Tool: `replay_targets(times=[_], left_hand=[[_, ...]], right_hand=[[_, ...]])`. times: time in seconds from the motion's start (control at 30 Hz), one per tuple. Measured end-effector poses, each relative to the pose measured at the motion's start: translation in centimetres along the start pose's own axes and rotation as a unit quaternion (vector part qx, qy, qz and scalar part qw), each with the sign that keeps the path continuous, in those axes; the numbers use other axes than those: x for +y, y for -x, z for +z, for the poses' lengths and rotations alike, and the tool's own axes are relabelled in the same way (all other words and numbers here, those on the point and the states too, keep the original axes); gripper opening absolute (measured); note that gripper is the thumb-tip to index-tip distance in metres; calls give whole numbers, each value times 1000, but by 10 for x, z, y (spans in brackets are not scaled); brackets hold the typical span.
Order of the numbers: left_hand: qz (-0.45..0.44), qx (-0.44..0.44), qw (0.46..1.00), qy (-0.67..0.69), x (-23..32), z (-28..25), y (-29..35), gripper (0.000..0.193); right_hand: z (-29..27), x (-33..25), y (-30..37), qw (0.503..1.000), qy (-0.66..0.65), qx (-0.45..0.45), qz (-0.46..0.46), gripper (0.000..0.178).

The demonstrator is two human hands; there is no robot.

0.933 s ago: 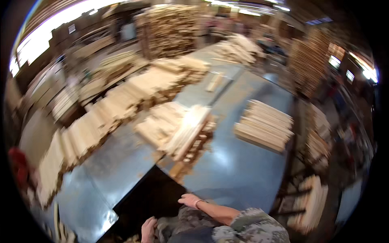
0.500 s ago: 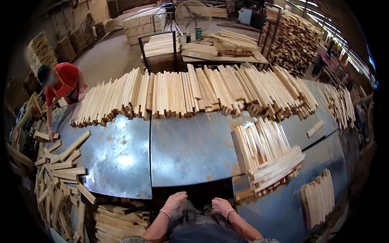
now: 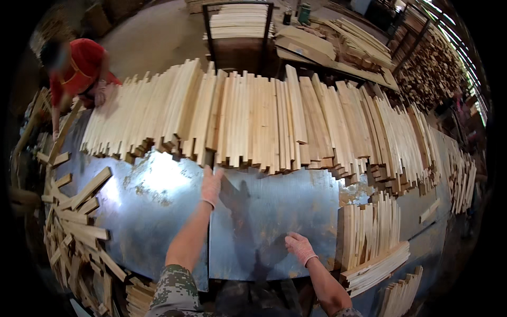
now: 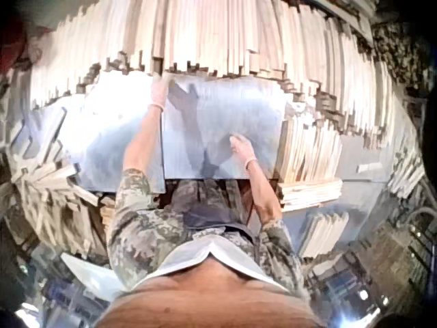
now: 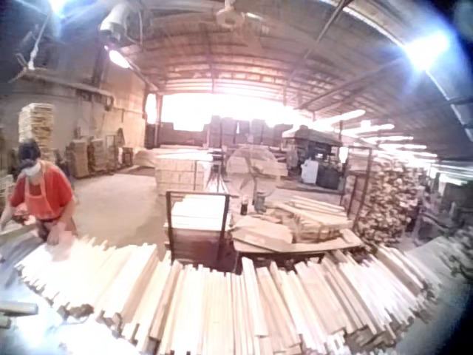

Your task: The person repeatedly picks up stacks of light-colored wooden planks from a metal table and places them onto a conveyor belt. The person aligns the planks before moving them. Another worker is visible in the background performing similar tasks.

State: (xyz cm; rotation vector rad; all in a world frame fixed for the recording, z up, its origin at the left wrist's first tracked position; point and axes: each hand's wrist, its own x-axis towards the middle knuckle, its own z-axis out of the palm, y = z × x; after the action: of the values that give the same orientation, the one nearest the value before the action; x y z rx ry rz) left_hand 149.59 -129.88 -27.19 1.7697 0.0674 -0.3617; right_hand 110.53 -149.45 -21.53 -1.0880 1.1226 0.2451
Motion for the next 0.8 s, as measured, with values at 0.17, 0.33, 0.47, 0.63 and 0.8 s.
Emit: replay_targets(times=[0.17, 0.33, 0.47, 0.63, 0.8], left_hand=[[-42, 11, 982, 186, 5, 31, -81, 44], [-149, 16, 988, 40, 39, 39, -96, 61], [-155, 71, 981, 93, 24, 46, -104, 50], [-51, 99, 991, 71, 28, 48, -97, 53], [-95, 76, 981, -154, 60, 58, -101, 69]], right_hand=[[-7, -53, -37, 999, 25, 21, 20, 65], [-15, -86, -69, 997, 13, 73, -26, 64], [-21, -109, -107, 988, 79, 89, -95, 67], [-8, -197, -142, 924, 289, 153, -196, 73], [6, -264, -207, 820, 402, 272, -303, 77]])
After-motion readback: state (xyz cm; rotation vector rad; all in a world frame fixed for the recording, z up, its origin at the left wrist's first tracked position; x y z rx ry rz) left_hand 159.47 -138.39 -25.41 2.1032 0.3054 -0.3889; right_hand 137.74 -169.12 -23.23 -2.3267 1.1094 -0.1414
